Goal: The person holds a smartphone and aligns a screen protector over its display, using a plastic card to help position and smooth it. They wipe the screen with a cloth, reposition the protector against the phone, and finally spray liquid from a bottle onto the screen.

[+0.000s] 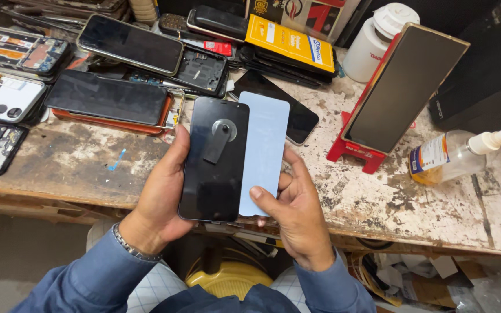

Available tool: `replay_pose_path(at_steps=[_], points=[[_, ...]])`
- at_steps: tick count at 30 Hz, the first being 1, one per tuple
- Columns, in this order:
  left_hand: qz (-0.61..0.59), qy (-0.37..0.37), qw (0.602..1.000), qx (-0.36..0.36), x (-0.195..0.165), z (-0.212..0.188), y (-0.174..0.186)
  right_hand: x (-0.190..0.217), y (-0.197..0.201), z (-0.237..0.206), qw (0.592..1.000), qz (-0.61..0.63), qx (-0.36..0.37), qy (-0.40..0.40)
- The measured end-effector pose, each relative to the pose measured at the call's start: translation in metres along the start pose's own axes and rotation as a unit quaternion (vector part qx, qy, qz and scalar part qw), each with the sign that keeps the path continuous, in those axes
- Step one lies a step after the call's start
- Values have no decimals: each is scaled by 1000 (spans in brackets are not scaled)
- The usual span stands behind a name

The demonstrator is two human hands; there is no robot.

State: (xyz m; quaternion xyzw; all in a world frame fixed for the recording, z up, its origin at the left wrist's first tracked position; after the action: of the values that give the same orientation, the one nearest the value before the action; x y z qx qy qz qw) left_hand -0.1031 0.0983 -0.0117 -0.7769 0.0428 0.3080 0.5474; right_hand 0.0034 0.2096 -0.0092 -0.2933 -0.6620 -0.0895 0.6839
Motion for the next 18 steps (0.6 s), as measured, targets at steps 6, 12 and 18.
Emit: replay_pose_path(at_steps=[6,12,18], points=[[4,23,998,52,-3,-1,-7,-6,4,1,997,-23,37,-66],[25,5,999,48,-8,-1,-10,-4,1,4,997,-14,49,-54],[24,12,999,29,-5,0,-13,-6,5,5,996,-51,44,-56]])
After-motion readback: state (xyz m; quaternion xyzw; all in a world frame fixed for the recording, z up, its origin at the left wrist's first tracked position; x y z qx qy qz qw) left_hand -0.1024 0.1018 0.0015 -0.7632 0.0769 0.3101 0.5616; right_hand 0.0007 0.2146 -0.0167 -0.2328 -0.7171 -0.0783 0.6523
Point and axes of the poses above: each hand's wrist, its own z-axis towards the middle knuckle, its own y-axis out of the back of the hand, x = y × z, the point moved 8 cm from there along z, towards the middle knuckle
